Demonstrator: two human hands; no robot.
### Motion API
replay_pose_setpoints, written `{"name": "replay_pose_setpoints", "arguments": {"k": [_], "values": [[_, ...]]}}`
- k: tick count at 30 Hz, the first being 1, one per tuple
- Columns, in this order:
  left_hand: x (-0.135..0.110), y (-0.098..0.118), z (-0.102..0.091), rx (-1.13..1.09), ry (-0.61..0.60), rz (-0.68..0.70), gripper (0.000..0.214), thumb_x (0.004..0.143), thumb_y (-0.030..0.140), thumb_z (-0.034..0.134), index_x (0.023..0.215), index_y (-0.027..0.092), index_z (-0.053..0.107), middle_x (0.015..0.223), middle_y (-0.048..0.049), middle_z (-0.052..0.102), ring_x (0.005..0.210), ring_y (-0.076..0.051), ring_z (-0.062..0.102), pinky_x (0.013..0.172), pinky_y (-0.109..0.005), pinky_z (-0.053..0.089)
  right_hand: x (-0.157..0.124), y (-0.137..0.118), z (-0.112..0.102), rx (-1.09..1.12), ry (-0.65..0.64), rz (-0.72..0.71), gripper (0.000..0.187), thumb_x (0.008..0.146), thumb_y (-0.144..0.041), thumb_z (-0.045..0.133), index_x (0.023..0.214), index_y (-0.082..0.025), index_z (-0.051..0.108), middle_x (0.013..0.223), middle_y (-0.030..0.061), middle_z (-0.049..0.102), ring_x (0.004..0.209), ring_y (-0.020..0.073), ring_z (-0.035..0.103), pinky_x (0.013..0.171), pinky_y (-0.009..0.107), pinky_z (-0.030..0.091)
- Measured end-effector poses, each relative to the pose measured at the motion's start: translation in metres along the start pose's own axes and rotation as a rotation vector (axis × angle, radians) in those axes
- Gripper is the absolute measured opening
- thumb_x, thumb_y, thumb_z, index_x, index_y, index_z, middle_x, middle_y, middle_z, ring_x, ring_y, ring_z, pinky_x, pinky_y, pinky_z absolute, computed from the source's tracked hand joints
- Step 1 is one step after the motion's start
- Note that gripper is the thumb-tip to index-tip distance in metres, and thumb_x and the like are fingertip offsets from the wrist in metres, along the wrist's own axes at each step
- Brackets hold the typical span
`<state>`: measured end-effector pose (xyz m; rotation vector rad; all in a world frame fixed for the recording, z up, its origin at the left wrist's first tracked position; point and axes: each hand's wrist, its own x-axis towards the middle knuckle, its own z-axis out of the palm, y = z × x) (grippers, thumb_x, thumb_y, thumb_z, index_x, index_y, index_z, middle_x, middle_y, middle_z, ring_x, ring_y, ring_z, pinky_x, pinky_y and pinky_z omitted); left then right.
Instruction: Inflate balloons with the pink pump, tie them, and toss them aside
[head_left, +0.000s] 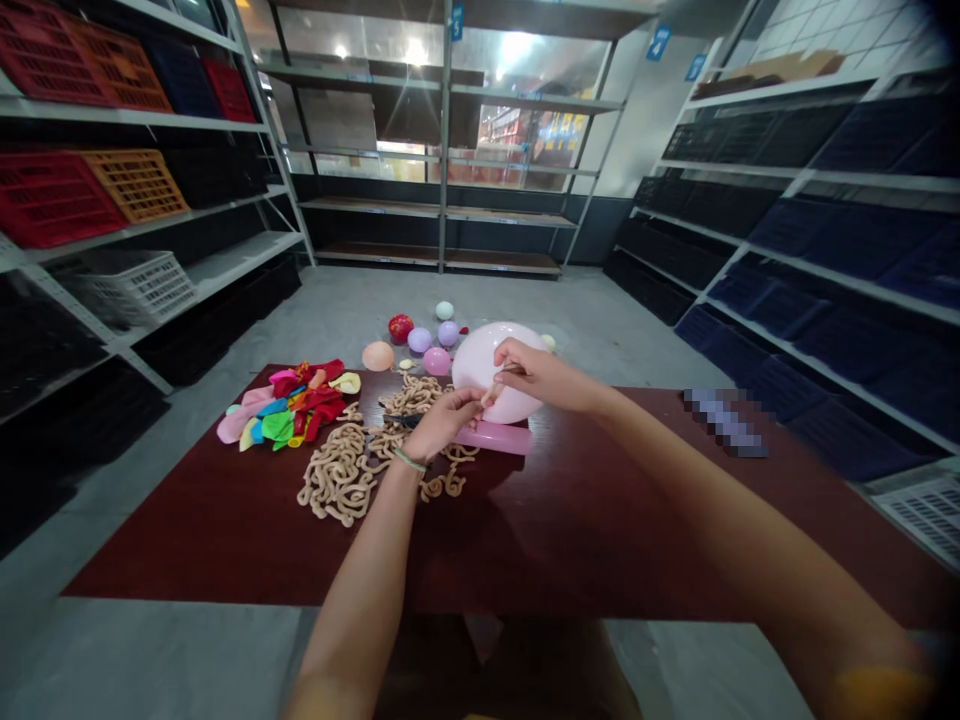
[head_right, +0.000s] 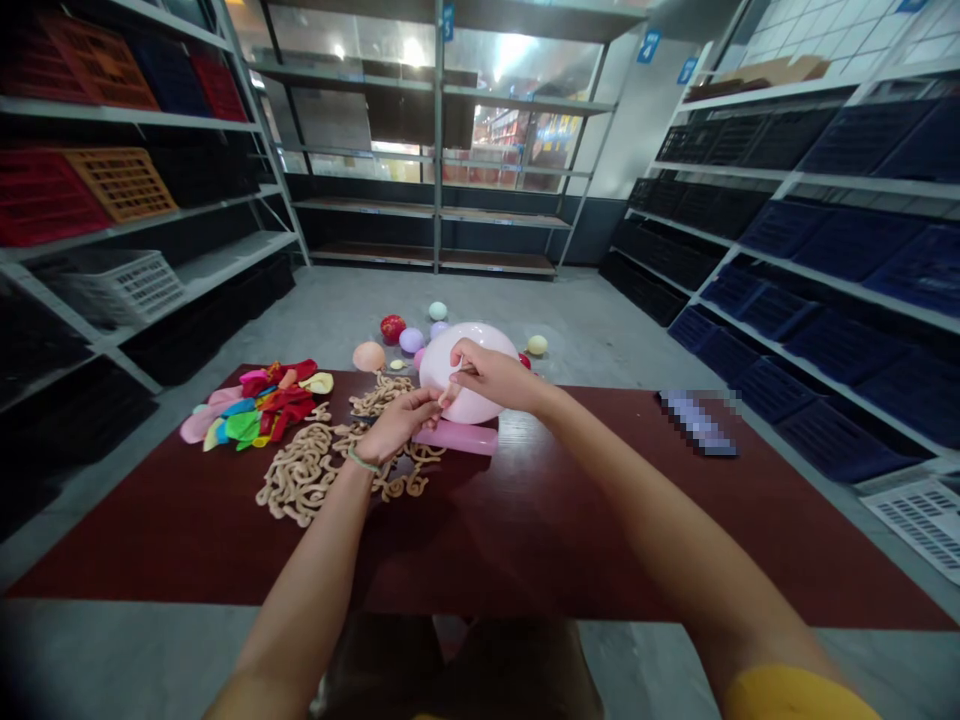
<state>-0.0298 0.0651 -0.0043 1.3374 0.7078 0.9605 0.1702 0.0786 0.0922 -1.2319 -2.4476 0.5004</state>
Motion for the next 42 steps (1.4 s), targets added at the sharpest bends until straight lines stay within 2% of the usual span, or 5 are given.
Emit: {"name": "replay_pose_setpoints", "arguments": {"k": [13, 23, 27, 35, 42], "values": [[0.002, -0.001, 0.005, 0.036, -0.001, -0.009, 0.044, 0.071, 0.054, 0.075, 0.080, 0.013, 0.061, 0.067, 0.0037, 0.054, 0.055, -0.006, 0.046, 0.056, -0.021, 0.037, 0.005, 0.008, 0.002, 0.036, 0.150, -0.003, 0.015, 0.089, -0.026, 0.048, 0.096, -0.021, 0.060, 0.098, 0.0028, 0.068, 0.089, 0.0173, 0.059, 0.080, 0.031, 0.043], [0.009, -0.013, 0.000, 0.101, 0.189, 0.010, 0.044, 0.086, 0.058, 0.055, 0.073, 0.016, 0.057, 0.060, 0.0025, 0.050, 0.050, -0.010, 0.044, 0.051, -0.024, 0.035, -0.009, -0.002, -0.001, 0.058, 0.154, 0.014, 0.014, 0.090, -0.034, 0.055, 0.095, -0.024, 0.048, 0.087, 0.0005, 0.064, 0.079, 0.0171, 0.058, 0.074, 0.032, 0.044], [0.006, -0.012, 0.005, 0.349, 0.216, 0.085, 0.040, 0.093, 0.050, 0.048, 0.069, 0.018, 0.053, 0.058, 0.0023, 0.049, 0.054, -0.013, 0.045, 0.055, -0.026, 0.034, -0.001, -0.015, -0.006, -0.018, 0.112, -0.101, 0.009, 0.091, -0.030, 0.054, 0.094, -0.022, 0.051, 0.098, 0.0051, 0.065, 0.089, 0.0192, 0.058, 0.080, 0.034, 0.044], [0.003, -0.017, 0.010, 0.590, 0.073, 0.309, 0.028, 0.099, 0.034, 0.040, 0.085, 0.018, 0.059, 0.084, -0.0069, 0.063, 0.080, -0.020, 0.056, 0.078, -0.031, 0.042, 0.029, -0.026, 0.007, -0.024, -0.060, -0.155, 0.007, 0.092, -0.023, 0.051, 0.099, -0.022, 0.054, 0.095, 0.0023, 0.068, 0.084, 0.0158, 0.058, 0.073, 0.029, 0.042], [-0.001, -0.012, 0.015, 0.532, 0.016, 0.312, 0.033, 0.099, 0.040, 0.039, 0.088, 0.018, 0.061, 0.082, -0.0068, 0.061, 0.074, -0.019, 0.055, 0.078, -0.031, 0.042, 0.030, -0.018, 0.010, 0.066, -0.007, -0.112, 0.005, 0.091, -0.026, 0.053, 0.094, -0.022, 0.054, 0.088, 0.0003, 0.068, 0.076, 0.0143, 0.059, 0.068, 0.029, 0.042]]}}
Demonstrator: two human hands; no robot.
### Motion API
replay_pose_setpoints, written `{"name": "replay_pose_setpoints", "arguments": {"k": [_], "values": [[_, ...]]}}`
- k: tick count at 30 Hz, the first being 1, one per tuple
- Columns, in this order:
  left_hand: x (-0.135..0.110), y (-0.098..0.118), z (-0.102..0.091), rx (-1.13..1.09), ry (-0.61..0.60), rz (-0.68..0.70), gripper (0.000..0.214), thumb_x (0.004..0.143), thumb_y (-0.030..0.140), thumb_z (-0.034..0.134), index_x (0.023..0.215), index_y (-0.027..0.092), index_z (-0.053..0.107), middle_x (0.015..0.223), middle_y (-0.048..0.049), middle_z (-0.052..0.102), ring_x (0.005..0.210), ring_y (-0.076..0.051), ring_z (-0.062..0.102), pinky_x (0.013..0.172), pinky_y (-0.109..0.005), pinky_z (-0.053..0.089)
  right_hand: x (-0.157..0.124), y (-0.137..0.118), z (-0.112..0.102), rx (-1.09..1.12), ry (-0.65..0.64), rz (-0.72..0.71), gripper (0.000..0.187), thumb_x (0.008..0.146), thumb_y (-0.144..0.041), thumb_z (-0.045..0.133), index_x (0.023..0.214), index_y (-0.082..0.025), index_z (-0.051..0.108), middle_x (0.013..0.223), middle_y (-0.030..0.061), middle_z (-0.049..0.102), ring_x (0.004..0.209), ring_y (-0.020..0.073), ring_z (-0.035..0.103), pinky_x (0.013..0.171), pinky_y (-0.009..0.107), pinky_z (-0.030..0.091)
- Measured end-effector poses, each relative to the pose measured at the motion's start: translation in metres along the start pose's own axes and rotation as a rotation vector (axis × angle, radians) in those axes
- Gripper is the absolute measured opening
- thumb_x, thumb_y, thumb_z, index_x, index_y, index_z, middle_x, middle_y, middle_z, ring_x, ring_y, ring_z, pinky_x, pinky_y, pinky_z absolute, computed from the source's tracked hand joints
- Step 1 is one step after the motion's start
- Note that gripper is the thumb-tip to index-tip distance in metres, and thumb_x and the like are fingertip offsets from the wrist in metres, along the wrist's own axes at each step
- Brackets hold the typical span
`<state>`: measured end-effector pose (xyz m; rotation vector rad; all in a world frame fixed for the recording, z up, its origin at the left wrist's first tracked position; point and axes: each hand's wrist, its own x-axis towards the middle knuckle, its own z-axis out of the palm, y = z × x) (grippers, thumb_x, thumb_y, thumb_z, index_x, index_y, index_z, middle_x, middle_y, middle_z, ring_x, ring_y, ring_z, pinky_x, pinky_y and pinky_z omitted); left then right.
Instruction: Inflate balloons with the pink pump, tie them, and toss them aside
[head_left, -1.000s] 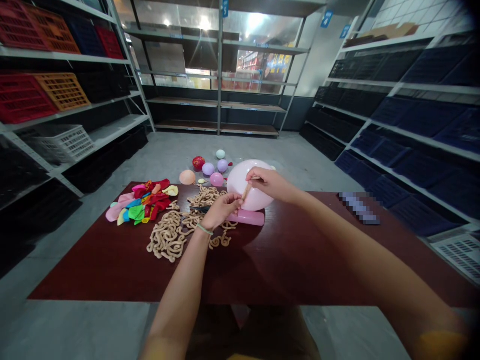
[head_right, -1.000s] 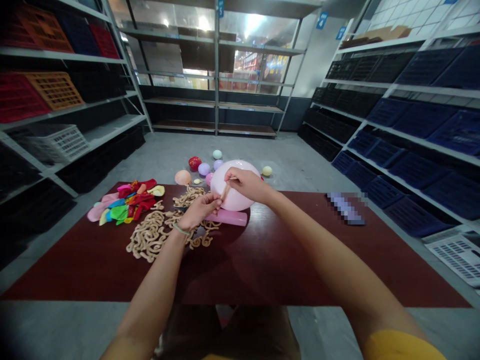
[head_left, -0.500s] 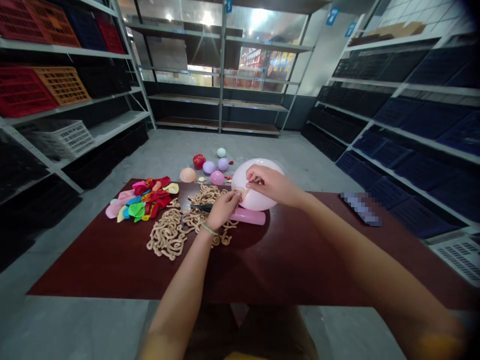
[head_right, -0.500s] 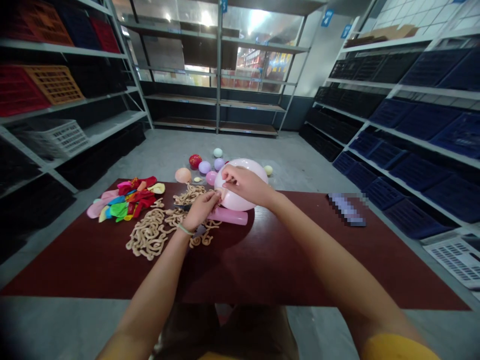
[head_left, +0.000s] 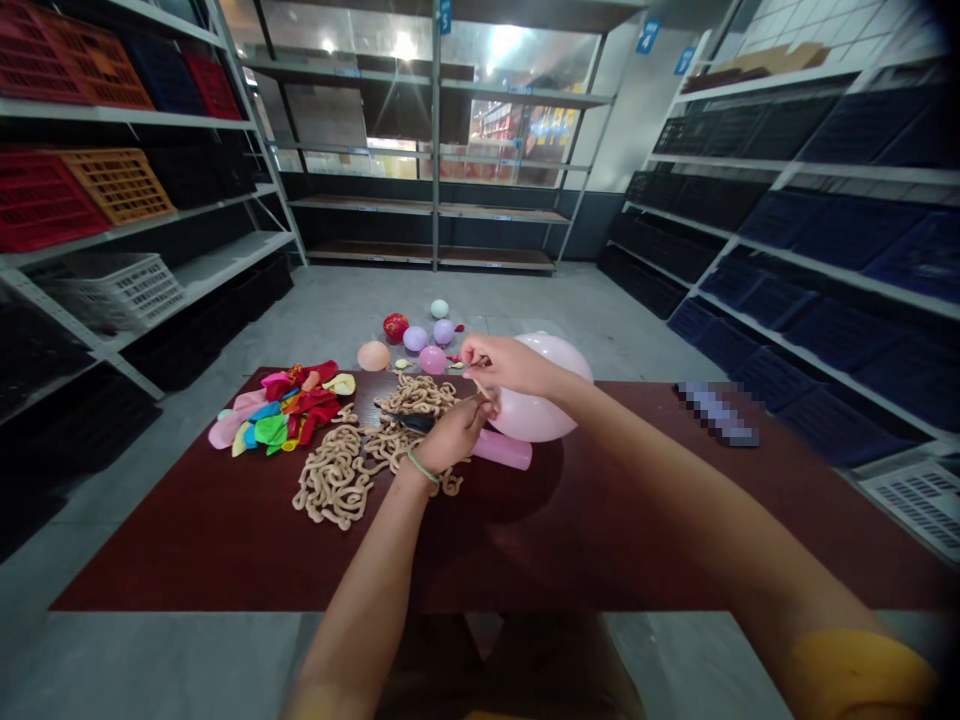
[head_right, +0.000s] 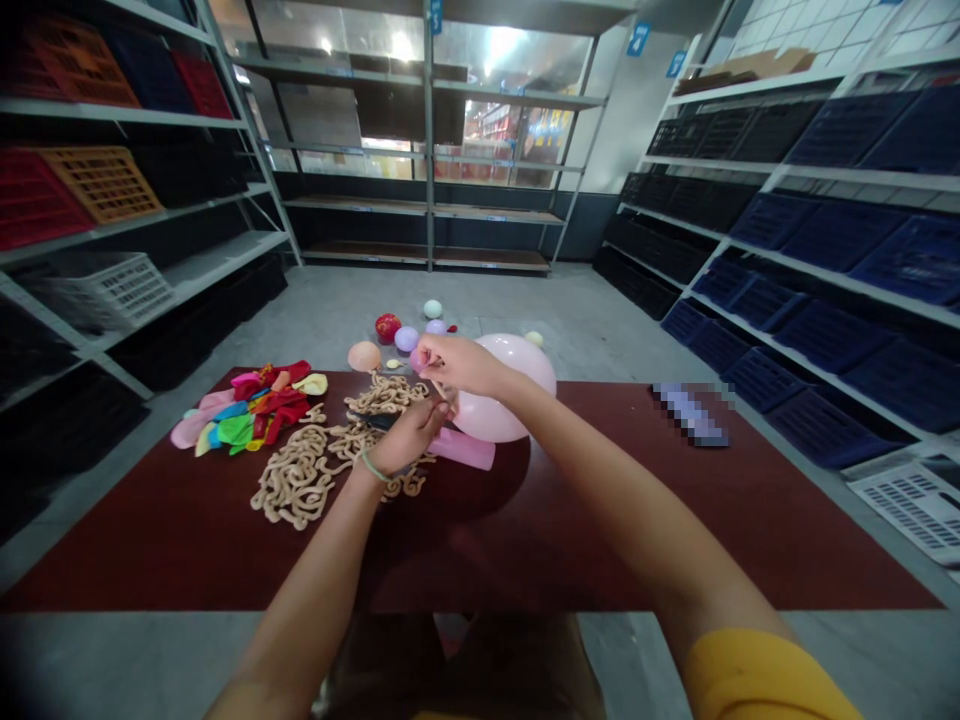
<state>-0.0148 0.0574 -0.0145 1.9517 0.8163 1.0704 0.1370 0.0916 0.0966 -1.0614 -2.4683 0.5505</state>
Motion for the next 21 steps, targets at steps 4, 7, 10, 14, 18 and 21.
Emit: {"name": "replay_pose_setpoints", "arguments": {"k": [4, 7, 10, 14, 18, 21], "values": [[0.000, -0.002, 0.005, 0.035, 0.054, -0.032, 0.033, 0.097, 0.042, 0.044, 0.078, 0.019, 0.059, 0.075, -0.0051, 0.059, 0.073, -0.019, 0.053, 0.076, -0.031, 0.041, 0.001, -0.001, 0.007, 0.048, -0.076, -0.001, 0.006, 0.090, -0.026, 0.053, 0.096, -0.023, 0.053, 0.086, -0.0015, 0.067, 0.071, 0.0120, 0.058, 0.064, 0.027, 0.042], [0.002, -0.009, 0.009, 0.015, 0.126, -0.131, 0.040, 0.096, 0.047, 0.045, 0.070, 0.019, 0.054, 0.067, -0.0029, 0.056, 0.067, -0.017, 0.050, 0.068, -0.029, 0.039, -0.002, -0.001, 0.005, 0.030, -0.063, -0.030, 0.010, 0.094, -0.030, 0.048, 0.100, -0.024, 0.053, 0.094, -0.0007, 0.068, 0.075, 0.0124, 0.061, 0.066, 0.027, 0.044], [0.004, -0.017, 0.011, -0.129, 0.185, -0.252, 0.045, 0.096, 0.054, 0.041, 0.069, 0.020, 0.051, 0.058, 0.0002, 0.050, 0.057, -0.015, 0.046, 0.058, -0.028, 0.036, -0.011, 0.002, -0.006, -0.123, 0.104, -0.058, 0.013, 0.096, -0.028, 0.044, 0.103, -0.024, 0.054, 0.104, 0.0022, 0.067, 0.090, 0.0160, 0.060, 0.078, 0.030, 0.045], [0.006, -0.021, 0.009, -0.287, 0.235, -0.292, 0.049, 0.096, 0.057, 0.039, 0.067, 0.020, 0.049, 0.056, 0.0013, 0.046, 0.052, -0.013, 0.043, 0.055, -0.027, 0.035, -0.025, 0.010, -0.011, -0.408, 0.049, -0.170, 0.015, 0.094, -0.025, 0.049, 0.098, -0.024, 0.063, 0.104, 0.0039, 0.067, 0.098, 0.0218, 0.054, 0.090, 0.038, 0.038], [0.006, -0.020, 0.008, -0.305, 0.271, -0.310, 0.048, 0.095, 0.058, 0.041, 0.068, 0.019, 0.051, 0.057, 0.0015, 0.047, 0.052, -0.013, 0.043, 0.054, -0.028, 0.035, -0.030, 0.012, 0.005, -0.574, 0.046, -0.158, 0.021, 0.092, -0.023, 0.051, 0.103, -0.029, 0.069, 0.112, 0.0040, 0.066, 0.106, 0.0257, 0.050, 0.091, 0.041, 0.034], [0.006, -0.020, 0.007, -0.226, 0.293, -0.296, 0.047, 0.096, 0.054, 0.041, 0.066, 0.019, 0.051, 0.057, 0.0008, 0.048, 0.054, -0.013, 0.045, 0.056, -0.028, 0.035, -0.027, 0.010, 0.015, -0.649, 0.063, -0.133, 0.018, 0.091, -0.027, 0.055, 0.096, -0.028, 0.071, 0.108, 0.0049, 0.066, 0.103, 0.0267, 0.049, 0.088, 0.042, 0.032]]}}
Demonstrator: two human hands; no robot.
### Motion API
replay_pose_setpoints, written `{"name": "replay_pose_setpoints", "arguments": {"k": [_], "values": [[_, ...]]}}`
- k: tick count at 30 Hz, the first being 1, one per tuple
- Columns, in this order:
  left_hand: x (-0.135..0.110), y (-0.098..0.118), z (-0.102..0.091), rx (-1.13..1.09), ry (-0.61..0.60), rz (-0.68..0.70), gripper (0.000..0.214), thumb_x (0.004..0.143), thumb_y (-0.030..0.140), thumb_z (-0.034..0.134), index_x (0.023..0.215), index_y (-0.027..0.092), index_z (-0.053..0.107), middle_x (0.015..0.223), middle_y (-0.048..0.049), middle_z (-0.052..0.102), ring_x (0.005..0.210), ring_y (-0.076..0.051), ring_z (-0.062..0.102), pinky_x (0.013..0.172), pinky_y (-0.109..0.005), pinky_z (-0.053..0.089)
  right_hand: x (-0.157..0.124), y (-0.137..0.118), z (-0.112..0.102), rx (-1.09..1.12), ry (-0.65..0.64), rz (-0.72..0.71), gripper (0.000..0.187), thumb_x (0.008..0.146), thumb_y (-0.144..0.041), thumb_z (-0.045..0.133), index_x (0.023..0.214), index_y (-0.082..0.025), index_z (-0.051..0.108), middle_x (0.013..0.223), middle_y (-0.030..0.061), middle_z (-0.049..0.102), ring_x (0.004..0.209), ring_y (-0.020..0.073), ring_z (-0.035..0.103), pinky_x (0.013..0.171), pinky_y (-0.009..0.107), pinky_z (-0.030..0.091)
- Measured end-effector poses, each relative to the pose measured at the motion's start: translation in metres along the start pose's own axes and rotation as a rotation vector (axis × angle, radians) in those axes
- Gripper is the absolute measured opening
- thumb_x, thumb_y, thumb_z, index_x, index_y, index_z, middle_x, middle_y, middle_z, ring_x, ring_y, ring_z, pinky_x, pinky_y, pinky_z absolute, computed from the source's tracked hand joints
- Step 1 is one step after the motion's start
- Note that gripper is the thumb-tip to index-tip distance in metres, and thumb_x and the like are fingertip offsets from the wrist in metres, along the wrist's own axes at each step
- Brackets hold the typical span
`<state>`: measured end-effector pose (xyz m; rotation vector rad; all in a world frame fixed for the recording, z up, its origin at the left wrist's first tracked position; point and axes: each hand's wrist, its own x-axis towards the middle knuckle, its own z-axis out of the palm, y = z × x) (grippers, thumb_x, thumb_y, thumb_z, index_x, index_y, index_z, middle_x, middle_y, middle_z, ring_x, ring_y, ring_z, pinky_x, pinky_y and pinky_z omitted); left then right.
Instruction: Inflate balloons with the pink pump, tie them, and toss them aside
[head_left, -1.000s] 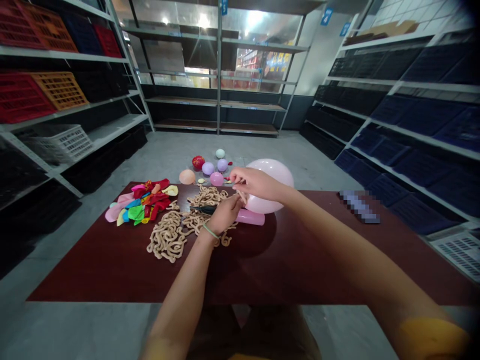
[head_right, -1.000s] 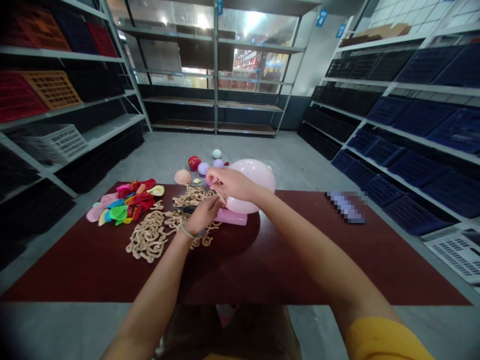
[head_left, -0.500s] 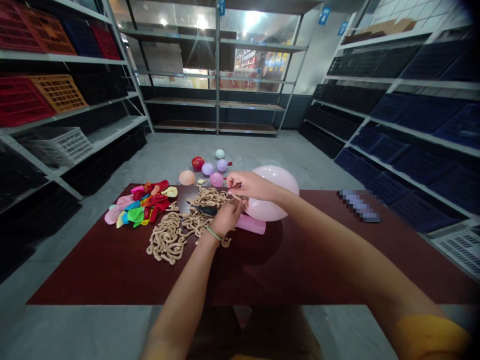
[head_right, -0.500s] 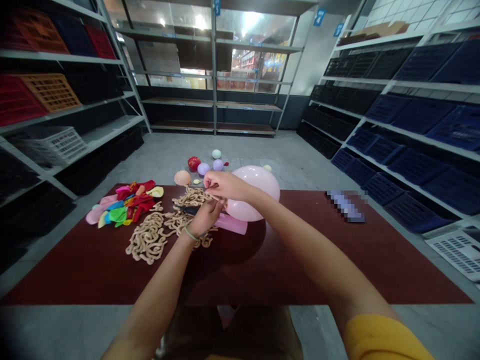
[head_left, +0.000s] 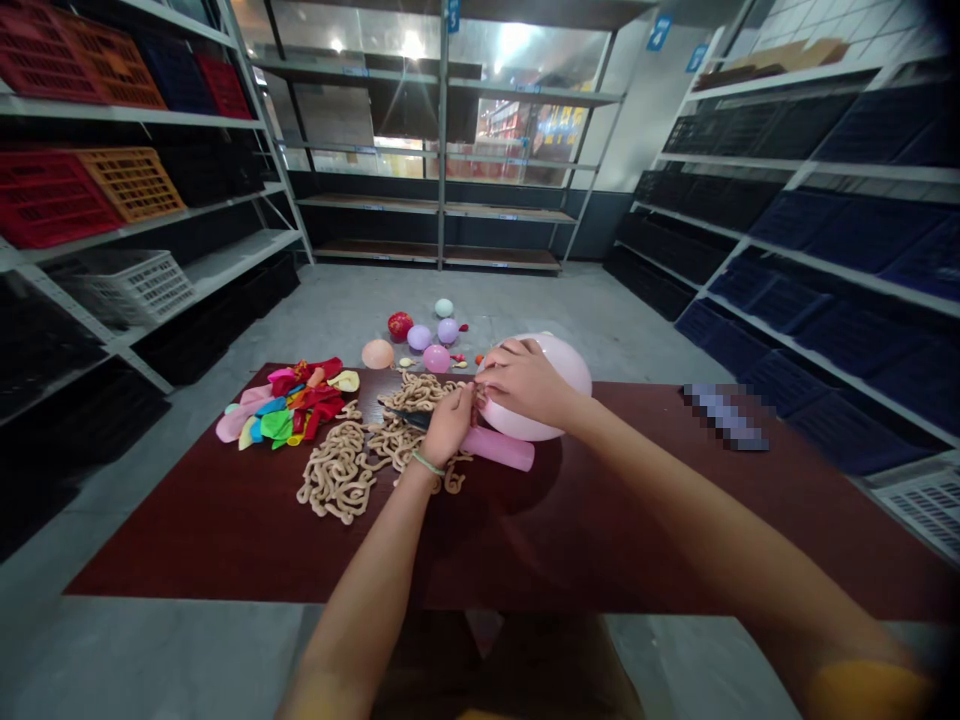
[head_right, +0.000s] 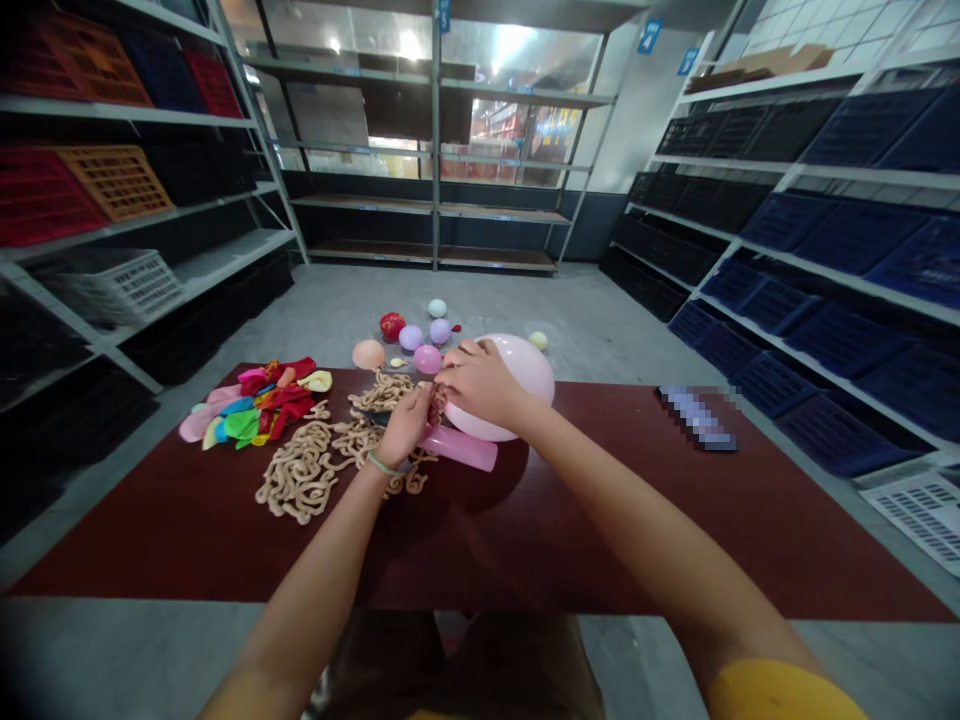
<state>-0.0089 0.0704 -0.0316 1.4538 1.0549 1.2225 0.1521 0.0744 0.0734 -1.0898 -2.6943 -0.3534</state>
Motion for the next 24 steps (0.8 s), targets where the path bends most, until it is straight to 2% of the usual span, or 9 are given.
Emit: {"name": "replay_pose_setpoints", "arguments": {"k": [4, 10, 14, 18, 24], "values": [[0.001, 0.001, -0.002, 0.081, 0.013, 0.009, 0.048, 0.099, 0.048, 0.037, 0.065, 0.019, 0.054, 0.056, -0.0004, 0.051, 0.055, -0.014, 0.049, 0.058, -0.029, 0.036, 0.005, -0.001, 0.001, -0.060, -0.020, -0.024, 0.015, 0.090, -0.030, 0.056, 0.084, -0.025, 0.070, 0.103, 0.0060, 0.066, 0.099, 0.0263, 0.049, 0.086, 0.042, 0.032], [0.001, 0.004, -0.003, 0.041, -0.035, -0.004, 0.050, 0.096, 0.054, 0.041, 0.065, 0.017, 0.057, 0.057, -0.0007, 0.055, 0.057, -0.014, 0.052, 0.059, -0.028, 0.038, 0.001, 0.005, 0.004, -0.135, 0.009, -0.079, 0.019, 0.089, -0.026, 0.050, 0.099, -0.018, 0.063, 0.112, 0.0129, 0.061, 0.103, 0.0287, 0.049, 0.085, 0.041, 0.036], [0.001, 0.007, -0.005, -0.221, -0.118, -0.095, 0.046, 0.087, 0.057, 0.056, 0.069, 0.015, 0.059, 0.060, 0.0004, 0.058, 0.058, -0.012, 0.054, 0.062, -0.026, 0.043, -0.004, 0.004, 0.003, -0.105, 0.064, -0.043, 0.019, 0.089, -0.023, 0.048, 0.101, -0.015, 0.061, 0.118, 0.0164, 0.059, 0.108, 0.0302, 0.049, 0.090, 0.043, 0.038], [0.000, 0.014, -0.007, -0.531, -0.174, -0.202, 0.039, 0.075, 0.049, 0.075, 0.081, 0.013, 0.063, 0.068, 0.0012, 0.060, 0.062, -0.010, 0.057, 0.066, -0.025, 0.049, -0.008, 0.004, -0.001, 0.027, 0.116, -0.011, 0.016, 0.088, -0.016, 0.045, 0.089, -0.019, 0.062, 0.117, 0.0126, 0.060, 0.109, 0.0273, 0.050, 0.096, 0.043, 0.039], [-0.002, 0.018, -0.008, -0.631, -0.135, -0.130, 0.032, 0.071, 0.038, 0.081, 0.078, 0.012, 0.063, 0.072, 0.0011, 0.062, 0.062, -0.006, 0.056, 0.066, -0.019, 0.048, -0.014, 0.009, -0.004, 0.215, 0.155, -0.088, 0.022, 0.083, -0.015, 0.053, 0.065, -0.024, 0.061, 0.101, 0.0052, 0.063, 0.104, 0.0246, 0.056, 0.098, 0.046, 0.042]]}}
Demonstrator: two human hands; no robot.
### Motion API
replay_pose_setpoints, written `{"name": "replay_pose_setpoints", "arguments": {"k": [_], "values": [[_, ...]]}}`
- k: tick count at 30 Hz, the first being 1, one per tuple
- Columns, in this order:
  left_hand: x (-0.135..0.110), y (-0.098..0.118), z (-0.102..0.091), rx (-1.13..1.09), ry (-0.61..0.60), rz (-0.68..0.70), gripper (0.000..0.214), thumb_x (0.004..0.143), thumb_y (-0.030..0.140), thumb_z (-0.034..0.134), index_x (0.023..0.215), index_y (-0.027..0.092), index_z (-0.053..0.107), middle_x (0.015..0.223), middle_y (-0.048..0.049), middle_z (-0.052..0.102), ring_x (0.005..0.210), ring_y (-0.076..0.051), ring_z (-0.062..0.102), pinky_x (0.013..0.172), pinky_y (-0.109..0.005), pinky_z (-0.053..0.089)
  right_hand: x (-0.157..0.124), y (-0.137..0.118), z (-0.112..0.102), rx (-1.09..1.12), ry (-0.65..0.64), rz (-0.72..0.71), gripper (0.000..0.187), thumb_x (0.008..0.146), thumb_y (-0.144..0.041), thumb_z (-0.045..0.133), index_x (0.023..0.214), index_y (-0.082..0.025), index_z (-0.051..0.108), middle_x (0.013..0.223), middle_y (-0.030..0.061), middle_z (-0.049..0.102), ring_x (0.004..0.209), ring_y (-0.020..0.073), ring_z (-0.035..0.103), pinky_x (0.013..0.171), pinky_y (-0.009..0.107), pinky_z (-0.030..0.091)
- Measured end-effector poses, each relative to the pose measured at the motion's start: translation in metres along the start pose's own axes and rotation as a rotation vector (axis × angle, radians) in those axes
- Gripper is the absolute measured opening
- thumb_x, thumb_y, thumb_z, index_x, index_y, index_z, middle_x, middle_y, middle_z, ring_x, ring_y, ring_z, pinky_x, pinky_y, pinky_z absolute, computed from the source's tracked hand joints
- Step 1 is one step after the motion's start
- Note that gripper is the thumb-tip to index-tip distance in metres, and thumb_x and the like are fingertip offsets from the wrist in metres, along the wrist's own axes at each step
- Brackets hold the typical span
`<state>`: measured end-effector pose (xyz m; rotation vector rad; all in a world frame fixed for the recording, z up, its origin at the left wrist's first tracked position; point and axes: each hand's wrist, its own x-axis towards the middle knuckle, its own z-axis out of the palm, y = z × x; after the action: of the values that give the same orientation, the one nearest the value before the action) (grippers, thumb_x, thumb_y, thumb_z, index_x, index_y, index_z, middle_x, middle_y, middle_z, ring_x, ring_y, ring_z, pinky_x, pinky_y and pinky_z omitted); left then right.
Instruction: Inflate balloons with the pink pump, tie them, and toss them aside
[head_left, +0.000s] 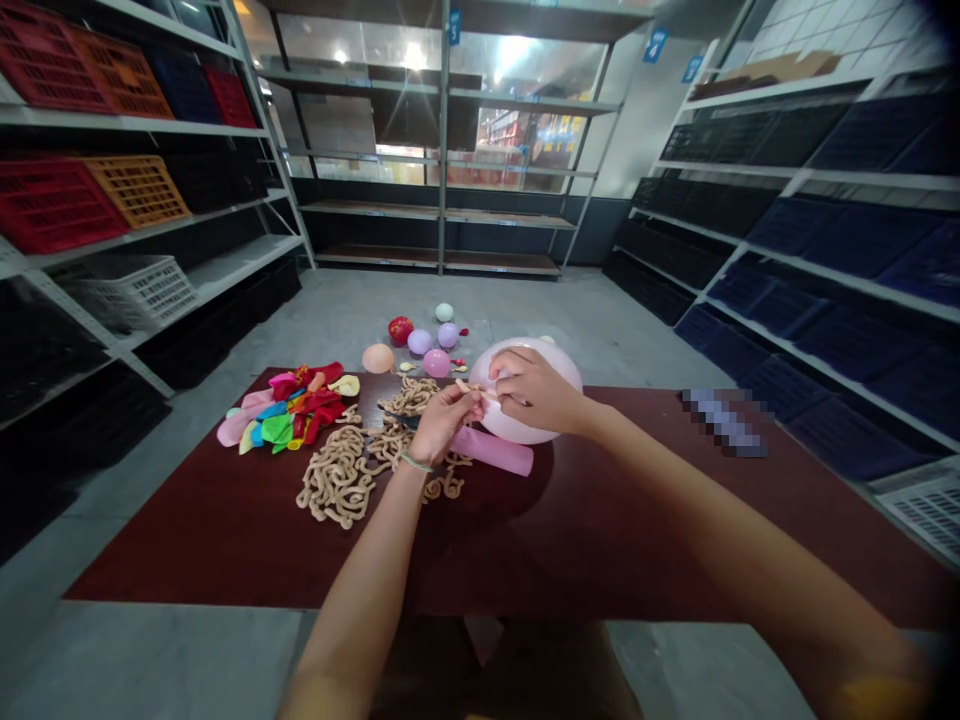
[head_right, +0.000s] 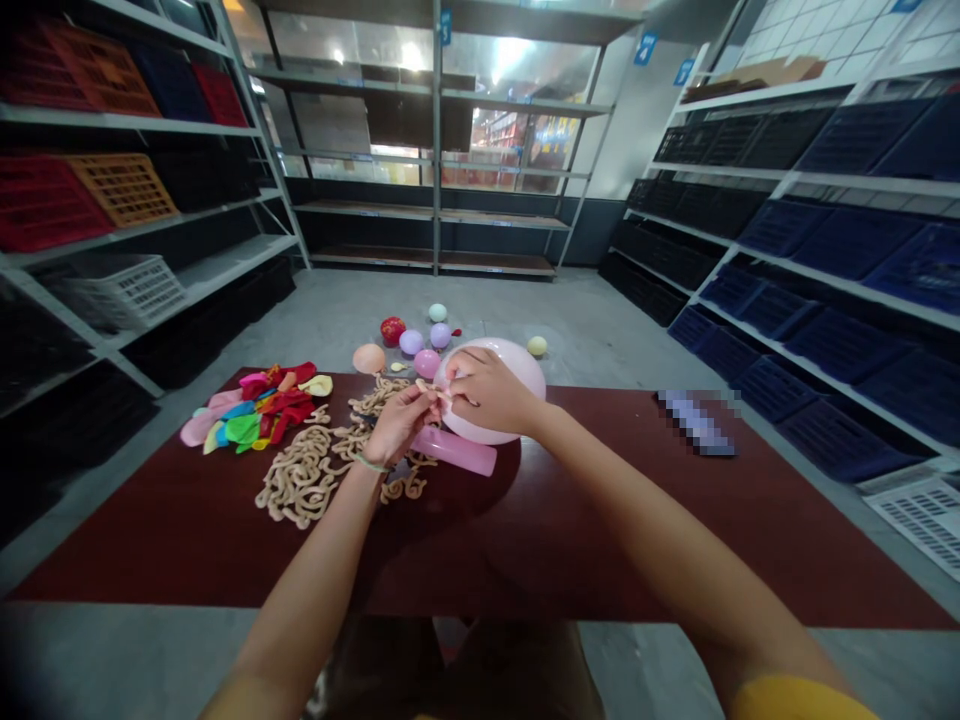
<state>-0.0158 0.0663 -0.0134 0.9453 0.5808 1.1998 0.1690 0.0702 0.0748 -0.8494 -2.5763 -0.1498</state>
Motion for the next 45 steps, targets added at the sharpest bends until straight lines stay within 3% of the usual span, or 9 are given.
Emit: {"name": "replay_pose_setpoints", "arguments": {"k": [3, 6, 9, 16, 26, 32, 36, 40, 45], "values": [[0.002, -0.003, -0.001, 0.058, 0.021, 0.055, 0.031, 0.073, 0.038, 0.080, 0.081, 0.013, 0.064, 0.070, 0.0016, 0.062, 0.061, -0.007, 0.055, 0.064, -0.020, 0.047, -0.001, 0.002, -0.001, 0.081, 0.048, 0.016, 0.027, 0.090, -0.022, 0.053, 0.065, -0.025, 0.063, 0.099, 0.0047, 0.066, 0.102, 0.0232, 0.058, 0.097, 0.045, 0.044], [0.003, -0.004, -0.002, 0.146, 0.023, 0.102, 0.032, 0.075, 0.040, 0.078, 0.084, 0.013, 0.065, 0.068, 0.0016, 0.062, 0.060, -0.008, 0.055, 0.062, -0.021, 0.047, -0.002, 0.003, 0.003, 0.078, 0.103, 0.075, 0.023, 0.096, -0.024, 0.049, 0.083, -0.024, 0.069, 0.102, 0.0058, 0.067, 0.102, 0.0221, 0.059, 0.097, 0.043, 0.045], [0.002, -0.003, -0.001, 0.222, 0.015, 0.128, 0.034, 0.075, 0.044, 0.076, 0.086, 0.014, 0.063, 0.069, 0.0016, 0.062, 0.060, -0.009, 0.056, 0.062, -0.023, 0.047, -0.002, 0.002, 0.013, 0.006, 0.140, 0.120, 0.017, 0.094, -0.025, 0.053, 0.095, -0.025, 0.070, 0.109, 0.0042, 0.067, 0.111, 0.0225, 0.057, 0.106, 0.048, 0.037], [-0.003, -0.001, 0.005, 0.362, 0.021, 0.179, 0.031, 0.080, 0.045, 0.071, 0.085, 0.016, 0.060, 0.066, 0.0017, 0.061, 0.061, -0.011, 0.057, 0.063, -0.024, 0.047, 0.002, -0.004, 0.028, -0.070, 0.184, 0.144, 0.014, 0.089, -0.024, 0.059, 0.079, -0.025, 0.068, 0.111, 0.0012, 0.068, 0.119, 0.0217, 0.055, 0.114, 0.049, 0.026], [0.000, -0.008, -0.001, 0.428, 0.275, 0.327, 0.018, 0.082, 0.033, 0.068, 0.087, 0.016, 0.063, 0.072, 0.0010, 0.063, 0.062, -0.011, 0.057, 0.061, -0.023, 0.047, 0.009, -0.017, 0.042, -0.152, 0.190, 0.150, 0.007, 0.086, -0.022, 0.056, 0.085, -0.021, 0.062, 0.109, 0.0068, 0.067, 0.117, 0.0253, 0.054, 0.114, 0.049, 0.027], [0.000, -0.011, -0.005, 0.604, 0.391, 0.455, 0.017, 0.087, 0.033, 0.063, 0.092, 0.017, 0.065, 0.079, -0.0019, 0.067, 0.069, -0.014, 0.061, 0.067, -0.026, 0.050, 0.009, -0.024, 0.047, -0.096, 0.264, 0.181, 0.010, 0.089, -0.024, 0.056, 0.081, -0.022, 0.063, 0.101, 0.0044, 0.068, 0.110, 0.0228, 0.056, 0.115, 0.048, 0.027], [-0.002, -0.011, -0.007, 0.637, 0.328, 0.533, 0.017, 0.090, 0.034, 0.060, 0.096, 0.018, 0.066, 0.086, -0.0036, 0.069, 0.075, -0.015, 0.065, 0.072, -0.027, 0.051, 0.003, -0.024, 0.045, -0.036, 0.302, 0.169, 0.016, 0.094, -0.028, 0.053, 0.085, -0.026, 0.066, 0.100, 0.0013, 0.068, 0.115, 0.0214, 0.055, 0.118, 0.049, 0.024], [-0.003, -0.012, -0.007, 0.640, 0.275, 0.547, 0.019, 0.090, 0.036, 0.061, 0.096, 0.018, 0.067, 0.087, -0.0042, 0.070, 0.077, -0.016, 0.065, 0.073, -0.028, 0.052, -0.003, -0.022, 0.038, 0.049, 0.387, 0.202, 0.012, 0.092, -0.028, 0.055, 0.094, -0.025, 0.067, 0.105, 0.0036, 0.067, 0.116, 0.0207, 0.056, 0.116, 0.047, 0.030], [-0.006, -0.014, -0.006, 0.696, 0.273, 0.551, 0.020, 0.090, 0.036, 0.062, 0.098, 0.019, 0.068, 0.089, -0.0044, 0.070, 0.077, -0.016, 0.065, 0.073, -0.028, 0.051, -0.007, -0.024, 0.037, 0.048, 0.369, 0.202, 0.015, 0.094, -0.030, 0.056, 0.094, -0.026, 0.071, 0.114, 0.0029, 0.067, 0.126, 0.0222, 0.051, 0.118, 0.049, 0.026]]}}
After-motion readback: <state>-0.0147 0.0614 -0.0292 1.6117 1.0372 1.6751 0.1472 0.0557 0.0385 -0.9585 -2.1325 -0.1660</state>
